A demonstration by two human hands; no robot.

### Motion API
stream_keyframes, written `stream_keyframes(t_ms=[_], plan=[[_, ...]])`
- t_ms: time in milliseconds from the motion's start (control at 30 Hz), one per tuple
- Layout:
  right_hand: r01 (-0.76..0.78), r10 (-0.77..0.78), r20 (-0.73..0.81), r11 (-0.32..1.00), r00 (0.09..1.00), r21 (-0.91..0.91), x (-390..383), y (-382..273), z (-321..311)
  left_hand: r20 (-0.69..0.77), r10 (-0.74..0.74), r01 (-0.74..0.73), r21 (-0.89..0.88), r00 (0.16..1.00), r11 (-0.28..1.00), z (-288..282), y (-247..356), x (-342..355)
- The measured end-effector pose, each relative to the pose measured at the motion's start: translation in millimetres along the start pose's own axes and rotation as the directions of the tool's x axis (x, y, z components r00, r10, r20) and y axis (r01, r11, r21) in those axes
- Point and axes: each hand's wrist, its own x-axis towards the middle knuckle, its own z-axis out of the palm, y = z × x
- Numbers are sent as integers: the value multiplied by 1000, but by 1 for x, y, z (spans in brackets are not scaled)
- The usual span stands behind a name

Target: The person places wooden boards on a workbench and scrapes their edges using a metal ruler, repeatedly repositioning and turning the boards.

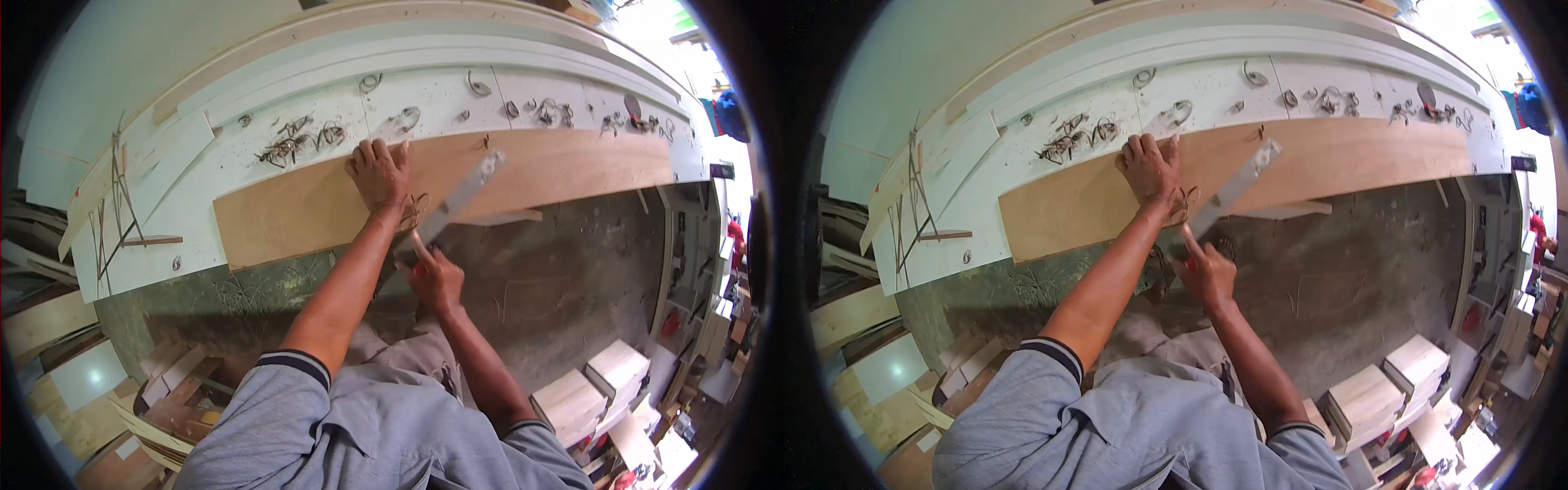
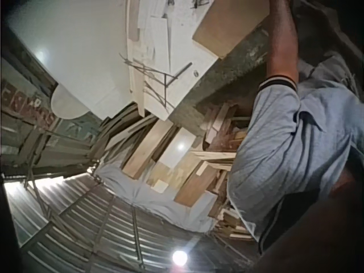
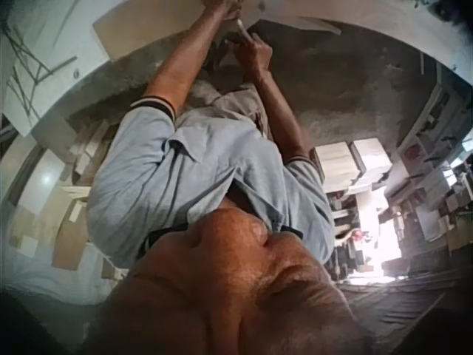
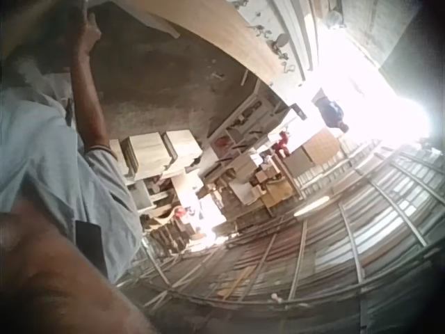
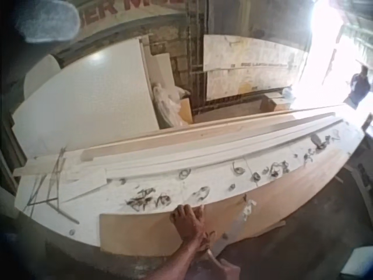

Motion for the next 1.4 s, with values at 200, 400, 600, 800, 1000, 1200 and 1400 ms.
stream_keyframes(t_ms=[200,400,600,800,1000,1200,1400], plan=[[-51,50,21,998,999,38,8,-15,-3,44,-42,44,-55,998,998,-6,-6,2],[-30,30,-15,999,999,24,-4,-1,-9,-84,130,-145,-211,988,967,-29,-96,2],[-20,16,69,998,998,60,-25,-19,2,-8,94,-94,32,996,995,-46,-145,11],[7,-11,75,998,997,62,-22,-45,10,-13,98,-97,88,995,991,-48,-155,11],[15,-16,35,1000,999,27,15,-46,13,1,99,-99,71,995,993,-47,-135,11],[45,-47,60,998,997,34,-12,-63,29,11,62,-63,99,998,993,-51,-143,9],[26,-29,78,999,997,43,-22,-80,35,-7,43,-42,83,999,996,-52,-152,11]])
